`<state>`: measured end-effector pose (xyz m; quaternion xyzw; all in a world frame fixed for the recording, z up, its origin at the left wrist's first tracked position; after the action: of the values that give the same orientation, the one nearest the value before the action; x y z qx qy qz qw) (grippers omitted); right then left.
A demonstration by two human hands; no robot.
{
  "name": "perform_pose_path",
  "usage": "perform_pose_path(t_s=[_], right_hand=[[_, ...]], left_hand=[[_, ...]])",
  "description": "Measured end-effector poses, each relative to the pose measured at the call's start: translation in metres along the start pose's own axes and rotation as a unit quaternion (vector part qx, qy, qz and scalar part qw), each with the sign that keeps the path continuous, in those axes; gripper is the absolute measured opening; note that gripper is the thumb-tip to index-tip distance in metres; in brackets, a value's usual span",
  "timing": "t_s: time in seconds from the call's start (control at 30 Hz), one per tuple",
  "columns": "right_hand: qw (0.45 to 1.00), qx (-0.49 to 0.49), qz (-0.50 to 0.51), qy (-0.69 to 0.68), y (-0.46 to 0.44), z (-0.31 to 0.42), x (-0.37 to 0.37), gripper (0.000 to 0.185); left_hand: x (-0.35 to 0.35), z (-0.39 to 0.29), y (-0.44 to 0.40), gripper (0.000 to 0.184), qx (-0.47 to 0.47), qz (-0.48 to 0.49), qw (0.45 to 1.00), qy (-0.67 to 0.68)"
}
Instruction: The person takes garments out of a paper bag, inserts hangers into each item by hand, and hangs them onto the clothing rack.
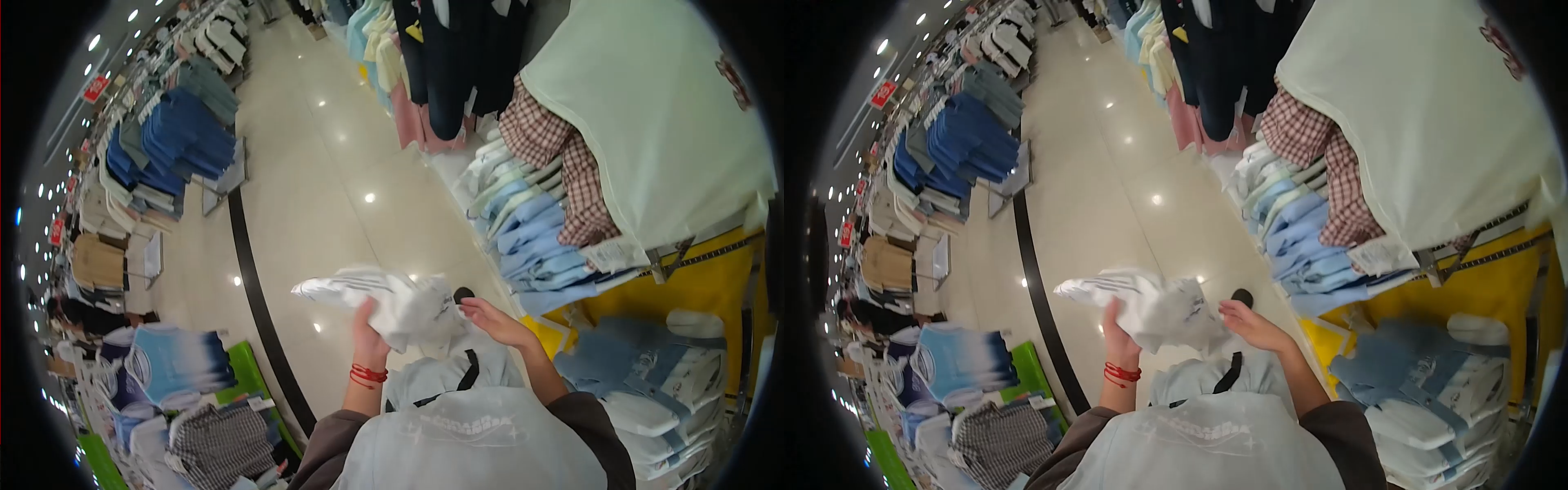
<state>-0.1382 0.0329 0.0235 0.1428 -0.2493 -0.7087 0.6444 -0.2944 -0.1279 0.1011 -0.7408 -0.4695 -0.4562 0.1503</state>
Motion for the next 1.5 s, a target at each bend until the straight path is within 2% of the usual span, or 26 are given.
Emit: perform_pose_path(t_s=[0.07, 0.1, 0.13, 0.17, 0.23, 0.27, 0.37, 0.47, 0.53, 0.57, 0.6, 0.67, 0.7, 0.8, 0.83, 0.9, 0.97, 1.07, 1.17, 1.2, 1.27, 1.3, 1.37, 1.4, 1.47, 1.5], right_hand=[[0.994, -0.056, 0.013, -0.093, -0.04, 0.033, -0.006, 0.055], [0.965, -0.041, 0.077, -0.247, -0.055, 0.048, -0.007, 0.055], [0.909, -0.03, 0.139, -0.391, -0.067, 0.074, -0.012, 0.054], [0.831, -0.02, 0.2, -0.519, -0.077, 0.099, -0.015, 0.054], [0.876, 0.026, 0.057, -0.479, -0.1, 0.125, -0.031, 0.05], [0.889, 0.055, -0.014, -0.455, -0.108, 0.129, -0.038, 0.048], [0.861, -0.003, 0.065, -0.505, -0.142, 0.135, -0.052, 0.037], [0.816, -0.057, 0.147, -0.556, -0.151, 0.183, -0.06, 0.038], [0.799, -0.066, 0.183, -0.569, -0.167, 0.194, -0.063, 0.041], [0.877, -0.013, 0.0, -0.481, -0.171, 0.201, -0.074, 0.042], [0.917, -0.085, -0.029, -0.388, -0.174, 0.22, -0.08, 0.047], [0.95, -0.228, -0.1, -0.189, -0.178, 0.253, -0.089, 0.06], [0.967, -0.166, -0.125, -0.148, -0.19, 0.25, -0.093, 0.08], [0.922, -0.244, -0.242, -0.178, -0.214, 0.266, -0.105, 0.082], [0.907, -0.251, -0.284, -0.185, -0.219, 0.276, -0.107, 0.072], [0.883, -0.247, -0.333, -0.219, -0.237, 0.281, -0.113, 0.072], [0.868, -0.256, -0.375, -0.203, -0.247, 0.287, -0.124, 0.063], [0.835, -0.219, -0.243, -0.442, -0.267, 0.28, -0.133, 0.055], [0.763, -0.283, -0.257, -0.522, -0.266, 0.297, -0.127, 0.046], [0.788, -0.25, -0.331, -0.455, -0.268, 0.297, -0.125, 0.041], [0.816, -0.162, -0.463, -0.307, -0.273, 0.3, -0.123, 0.029], [0.808, -0.142, -0.512, -0.253, -0.272, 0.307, -0.125, 0.026], [0.785, -0.088, -0.596, -0.141, -0.266, 0.321, -0.127, 0.021], [0.793, -0.085, -0.586, -0.142, -0.268, 0.324, -0.124, 0.021], [0.81, -0.082, -0.562, -0.143, -0.272, 0.328, -0.119, 0.023], [0.817, -0.094, -0.529, -0.209, -0.277, 0.317, -0.119, 0.023]], left_hand=[[0.018, 0.014, -0.025, 0.051, -0.058, 0.141, 0.96, -0.233], [0.029, 0.024, -0.028, 0.058, -0.135, 0.182, 0.93, -0.289], [0.047, 0.032, -0.032, 0.066, -0.206, 0.223, 0.89, -0.341], [0.057, 0.042, -0.039, 0.07, -0.197, 0.312, 0.845, -0.387], [0.064, 0.06, -0.048, 0.08, -0.164, 0.473, 0.733, -0.461], [0.064, 0.064, -0.06, 0.083, -0.183, 0.474, 0.755, -0.415], [0.051, 0.063, -0.087, 0.095, -0.245, 0.439, 0.813, -0.293], [0.05, 0.049, -0.133, 0.095, -0.209, 0.294, 0.9, -0.246], [0.061, 0.043, -0.171, 0.083, -0.12, 0.256, 0.928, -0.243], [0.066, 0.039, -0.193, 0.077, -0.078, 0.239, 0.937, -0.243], [0.066, 0.04, -0.214, 0.069, -0.09, 0.231, 0.932, -0.265], [0.072, 0.039, -0.26, 0.053, -0.12, 0.225, 0.915, -0.312], [0.079, 0.036, -0.28, 0.039, -0.145, 0.201, 0.903, -0.351], [0.111, 0.025, -0.333, 0.035, -0.053, 0.296, 0.868, -0.395], [0.114, 0.022, -0.348, 0.033, -0.053, 0.335, 0.839, -0.426], [0.121, 0.021, -0.383, 0.029, -0.037, 0.411, 0.78, -0.471], [0.134, 0.019, -0.408, 0.025, -0.035, 0.411, 0.777, -0.476], [0.141, 0.018, -0.437, 0.023, -0.036, 0.434, 0.743, -0.508], [0.148, 0.015, -0.457, 0.02, -0.038, 0.473, 0.706, -0.526], [0.151, 0.014, -0.461, 0.019, -0.038, 0.483, 0.699, -0.526], [0.151, 0.014, -0.461, 0.016, -0.064, 0.451, 0.784, -0.422], [0.151, 0.013, -0.462, 0.016, -0.079, 0.428, 0.822, -0.367], [0.17, 0.005, -0.454, 0.017, -0.049, 0.515, 0.768, -0.378], [0.175, 0.001, -0.451, 0.019, -0.033, 0.554, 0.739, -0.382], [0.163, 0.008, -0.46, 0.021, -0.097, 0.562, 0.705, -0.421], [0.158, 0.011, -0.466, 0.022, -0.126, 0.565, 0.687, -0.439]])
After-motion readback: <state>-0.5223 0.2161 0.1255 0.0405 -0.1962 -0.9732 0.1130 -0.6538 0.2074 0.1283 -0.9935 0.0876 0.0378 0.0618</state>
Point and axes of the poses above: each hand's wrist, its own y-axis away from the middle knuckle, its own x-axis out of the palm, z = x × y, the point moved 6 cm from there along -y, towards the middle knuckle, and after that the axes turned 13 degrees about x, right-handed, at the moved point
